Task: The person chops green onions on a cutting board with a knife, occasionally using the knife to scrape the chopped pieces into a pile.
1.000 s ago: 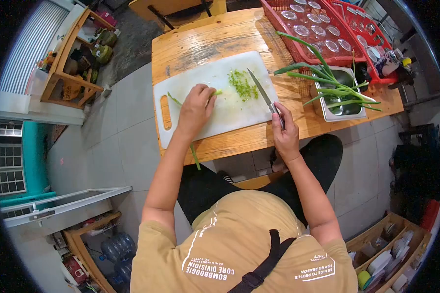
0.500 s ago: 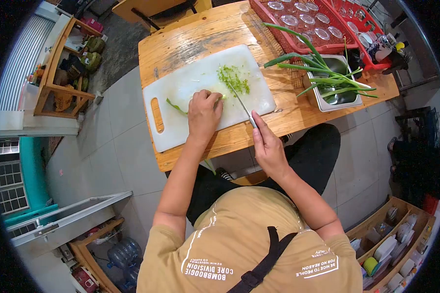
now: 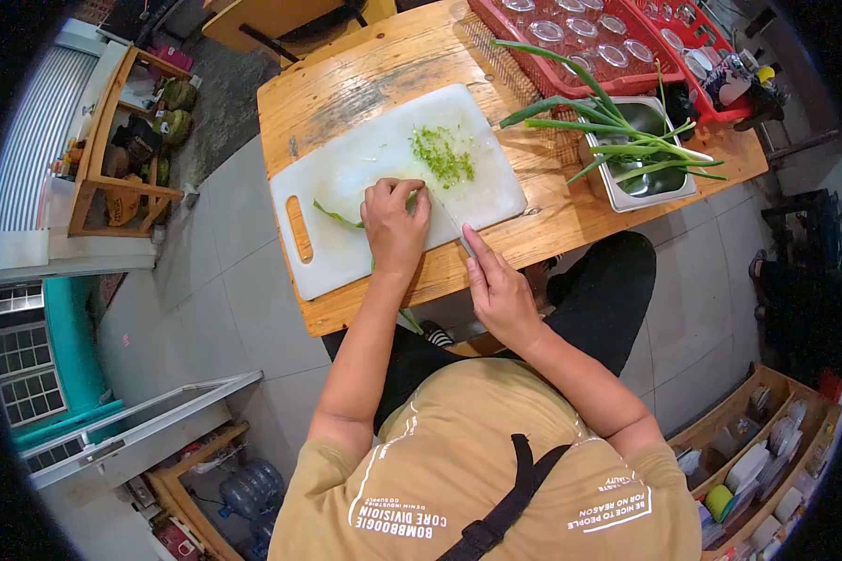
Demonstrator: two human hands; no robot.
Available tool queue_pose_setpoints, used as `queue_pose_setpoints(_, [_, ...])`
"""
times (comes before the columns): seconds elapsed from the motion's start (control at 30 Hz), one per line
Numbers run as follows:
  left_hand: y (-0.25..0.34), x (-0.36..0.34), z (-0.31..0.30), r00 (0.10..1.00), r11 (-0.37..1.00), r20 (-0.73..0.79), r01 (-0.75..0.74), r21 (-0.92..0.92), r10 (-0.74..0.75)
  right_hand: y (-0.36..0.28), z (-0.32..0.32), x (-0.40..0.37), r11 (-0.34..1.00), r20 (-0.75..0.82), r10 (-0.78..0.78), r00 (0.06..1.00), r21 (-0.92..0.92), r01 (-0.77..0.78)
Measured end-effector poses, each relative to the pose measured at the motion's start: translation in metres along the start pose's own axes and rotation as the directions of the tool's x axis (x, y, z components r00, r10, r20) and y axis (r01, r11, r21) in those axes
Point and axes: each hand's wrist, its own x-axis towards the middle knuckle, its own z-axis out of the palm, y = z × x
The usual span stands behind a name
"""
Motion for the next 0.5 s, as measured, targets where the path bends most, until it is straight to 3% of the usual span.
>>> queue_pose_setpoints(0.27, [-0.002,0.0,0.008,0.998,0.999,-0.049,-0.024,0.03,0.026,-0.004,0.0,0.0,1.0,0.005,0.008,1.0,-0.003,-0.008])
queue_pose_setpoints(0.33, [-0.002,0.001,0.01,0.998,0.999,-0.056,-0.031,0.038,0.034,-0.012,-0.006,0.001,0.992,0.116,0.124,0.986,0.017,-0.126])
queue_pose_setpoints(0.5, [-0.004,0.001,0.009,0.997,0.999,-0.062,-0.043,0.002,0.043,-0.011,-0.006,0.0,0.993,0.087,0.106,0.991,0.045,-0.11])
